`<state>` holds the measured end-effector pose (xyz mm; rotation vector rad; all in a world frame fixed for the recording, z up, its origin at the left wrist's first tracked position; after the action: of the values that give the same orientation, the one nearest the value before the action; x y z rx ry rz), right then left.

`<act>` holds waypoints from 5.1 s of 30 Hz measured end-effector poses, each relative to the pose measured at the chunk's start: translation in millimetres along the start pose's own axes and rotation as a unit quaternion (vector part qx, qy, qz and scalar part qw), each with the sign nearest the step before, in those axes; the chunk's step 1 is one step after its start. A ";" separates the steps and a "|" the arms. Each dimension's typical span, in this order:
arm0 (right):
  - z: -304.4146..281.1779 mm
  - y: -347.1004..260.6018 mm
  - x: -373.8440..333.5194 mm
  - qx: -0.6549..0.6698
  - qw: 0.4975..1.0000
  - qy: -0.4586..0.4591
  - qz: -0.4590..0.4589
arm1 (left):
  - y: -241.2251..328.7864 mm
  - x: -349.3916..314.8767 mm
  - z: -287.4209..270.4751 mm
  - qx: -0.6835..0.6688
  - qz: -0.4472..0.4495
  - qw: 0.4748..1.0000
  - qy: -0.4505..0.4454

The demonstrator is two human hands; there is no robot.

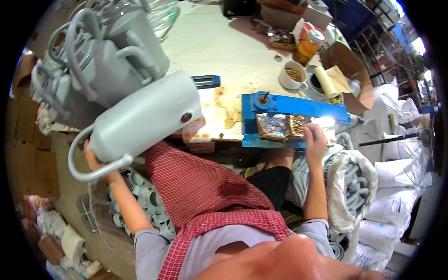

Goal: The person assembles grey plastic kettles by inserting small metal components into the base and attaching a grey plastic lid. The person handles the kettle body, metal parts, and lids, repeating the process for multiple units in a workshop setting.

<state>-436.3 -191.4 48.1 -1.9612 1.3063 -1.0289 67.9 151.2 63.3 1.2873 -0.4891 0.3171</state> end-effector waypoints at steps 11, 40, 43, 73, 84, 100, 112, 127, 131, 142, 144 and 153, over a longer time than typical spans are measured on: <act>66.0 -127.3 84.0 0.111 0.976 -0.173 -0.072 | 40.8 -49.6 -1.5 -0.257 -0.120 0.956 -0.078; 95.5 27.0 34.9 -0.217 0.949 -0.127 -0.192 | 7.4 -80.0 -0.6 -0.177 -0.220 0.959 -0.011; 98.1 33.6 36.7 -0.281 0.927 -0.237 -0.076 | -4.3 -81.1 -9.7 -0.168 -0.213 0.963 -0.006; 37.6 -109.5 24.0 0.139 0.970 -0.119 -0.159 | -12.3 -71.3 89.5 -0.232 -0.199 0.952 -0.028; -32.5 40.7 -0.7 0.445 0.867 0.214 0.072 | 1.8 -168.8 275.3 -0.288 -0.160 0.884 -0.332; -43.6 64.7 -7.7 0.356 0.891 0.245 0.136 | -7.2 -186.7 288.6 -0.256 -0.236 0.872 -0.343; -166.1 -10.2 -67.6 -0.235 0.952 0.183 -0.072 | 0.7 -179.7 267.4 -0.244 -0.210 0.891 -0.321; -274.9 101.9 -105.2 -0.287 0.956 0.031 0.055 | -49.5 -180.9 250.3 -0.215 -0.228 0.894 -0.321; -280.8 73.8 -106.3 -0.211 0.961 0.083 0.160 | -47.9 -180.5 250.5 -0.216 -0.225 0.889 -0.336; -257.2 11.3 -54.2 -0.372 0.924 0.059 0.063 | -155.5 -177.2 214.5 -0.239 -0.201 0.888 -0.338; -243.0 -15.7 -25.8 -0.441 0.894 0.052 -0.050 | -121.1 -180.2 226.4 -0.137 -0.130 0.889 -0.418; -16.5 -209.6 96.8 -0.300 0.857 -0.248 -0.338 | -27.5 -178.2 268.6 -0.082 0.064 0.861 -0.497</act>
<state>-323.6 -205.2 249.7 -3.0268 0.6730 -0.3006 -116.9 -107.2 2.3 1.1791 -1.4517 -0.3218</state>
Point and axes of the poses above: each hand's wrist, its own x-axis towards the middle knuckle, its own z-axis out of the palm, y = z × x, the point moved 3 cm from there along x, towards the middle knuckle, and after that the axes turned 7 degrees about z, right-handed, at the moved point
